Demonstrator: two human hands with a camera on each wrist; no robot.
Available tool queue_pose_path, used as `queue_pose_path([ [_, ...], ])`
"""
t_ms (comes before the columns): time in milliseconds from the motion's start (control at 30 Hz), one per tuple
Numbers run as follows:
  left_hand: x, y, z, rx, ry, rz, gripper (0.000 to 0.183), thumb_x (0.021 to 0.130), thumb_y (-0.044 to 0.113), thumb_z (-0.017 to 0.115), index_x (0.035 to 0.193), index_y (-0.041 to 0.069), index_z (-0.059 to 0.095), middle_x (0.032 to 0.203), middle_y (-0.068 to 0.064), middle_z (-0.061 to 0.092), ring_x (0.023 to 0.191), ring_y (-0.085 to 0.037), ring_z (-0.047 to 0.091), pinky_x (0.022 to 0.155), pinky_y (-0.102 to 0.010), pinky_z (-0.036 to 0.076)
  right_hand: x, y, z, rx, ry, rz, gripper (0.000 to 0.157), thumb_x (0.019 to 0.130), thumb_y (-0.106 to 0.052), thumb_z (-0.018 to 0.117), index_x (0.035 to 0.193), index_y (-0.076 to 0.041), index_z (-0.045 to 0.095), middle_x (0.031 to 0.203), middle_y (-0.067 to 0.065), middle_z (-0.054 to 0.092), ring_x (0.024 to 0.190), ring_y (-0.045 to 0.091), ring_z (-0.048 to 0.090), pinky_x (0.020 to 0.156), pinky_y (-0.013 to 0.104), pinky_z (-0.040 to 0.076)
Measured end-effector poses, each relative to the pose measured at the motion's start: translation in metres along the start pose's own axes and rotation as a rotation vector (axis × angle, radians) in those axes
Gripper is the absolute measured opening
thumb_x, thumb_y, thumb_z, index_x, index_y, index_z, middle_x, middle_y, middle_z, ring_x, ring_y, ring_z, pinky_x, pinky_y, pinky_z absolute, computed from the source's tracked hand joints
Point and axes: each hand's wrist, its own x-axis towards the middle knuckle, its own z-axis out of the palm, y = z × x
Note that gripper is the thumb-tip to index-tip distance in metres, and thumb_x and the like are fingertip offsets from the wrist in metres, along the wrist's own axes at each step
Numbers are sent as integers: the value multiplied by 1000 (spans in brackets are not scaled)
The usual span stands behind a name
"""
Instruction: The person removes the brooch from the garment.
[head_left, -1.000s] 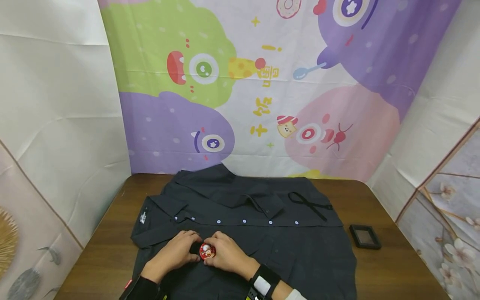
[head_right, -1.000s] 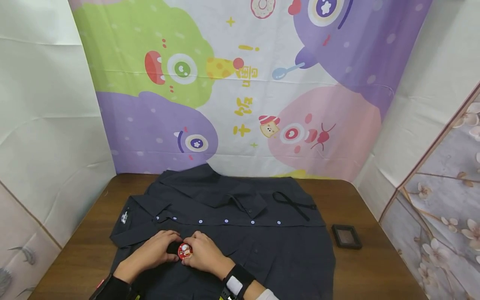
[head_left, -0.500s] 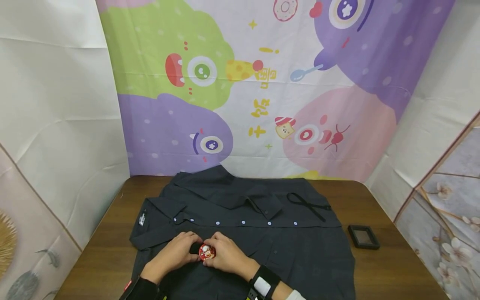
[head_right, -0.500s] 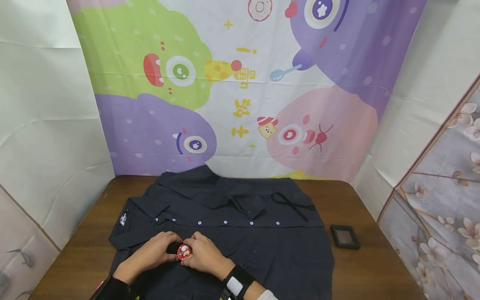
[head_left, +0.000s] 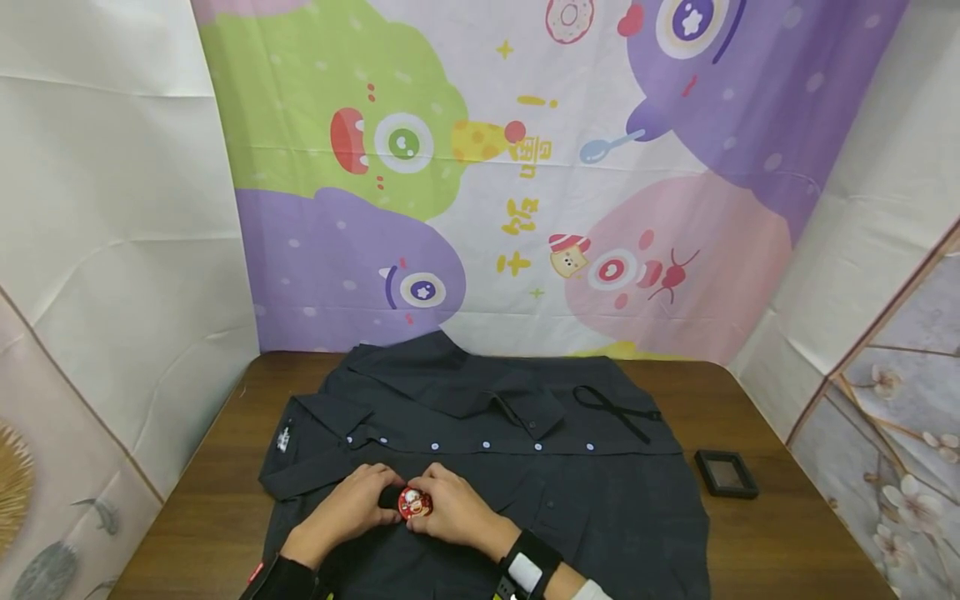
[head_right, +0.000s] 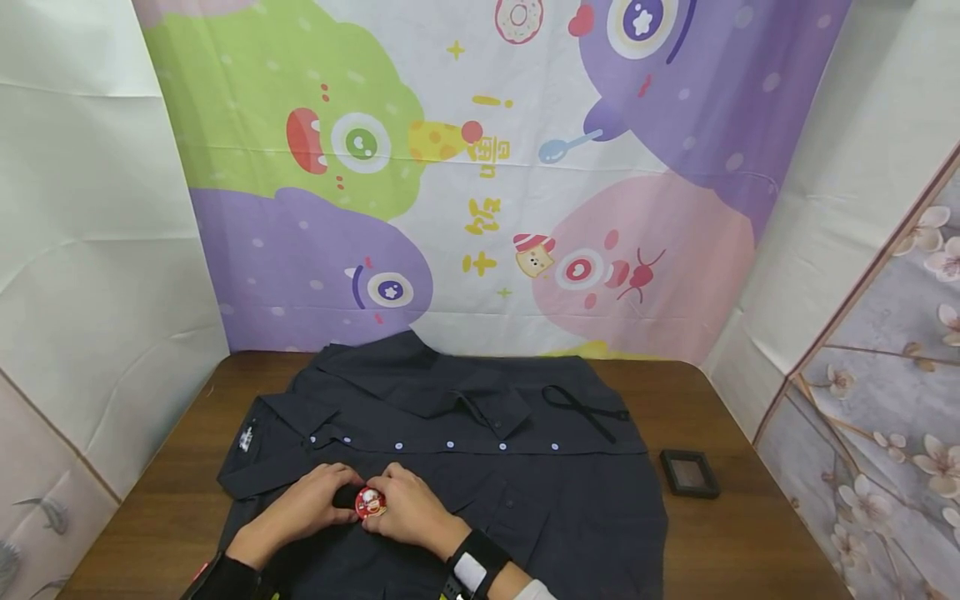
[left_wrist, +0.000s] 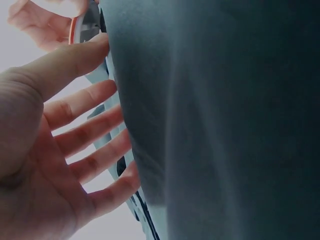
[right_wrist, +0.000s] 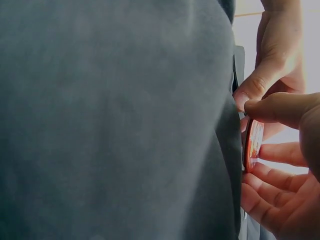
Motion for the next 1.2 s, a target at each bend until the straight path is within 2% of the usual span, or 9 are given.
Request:
queue_pose_path([
  [567,2,1,3,-13,-25,-91,36,65,19,82,96,9,66,98,-4,61,92,-23,53,83,-47,47,1,1,-3,48,4,30,47,69,-27,74,112,-10,65,93,-2,53,73,3,49,62,16,43],
  [900,1,1,1,-18,-42,-100,38,64,19,82,97,8,66,99,-5,60,93,-25,52,82,-48,47,1,2,-2,47,26,64,48,69,-29,74,112,-9,65,94,-2,53,74,4,50,62,17,43],
  [1200,3,1,-1,-23,-55,-77,38,65,22,82,96,9,65,101,-7,60,95,-26,52,83,-49,47,-1,2,-4,76,28,84,47,71,-28,74,113,-9,64,94,-2,54,75,4,50,63,18,45],
])
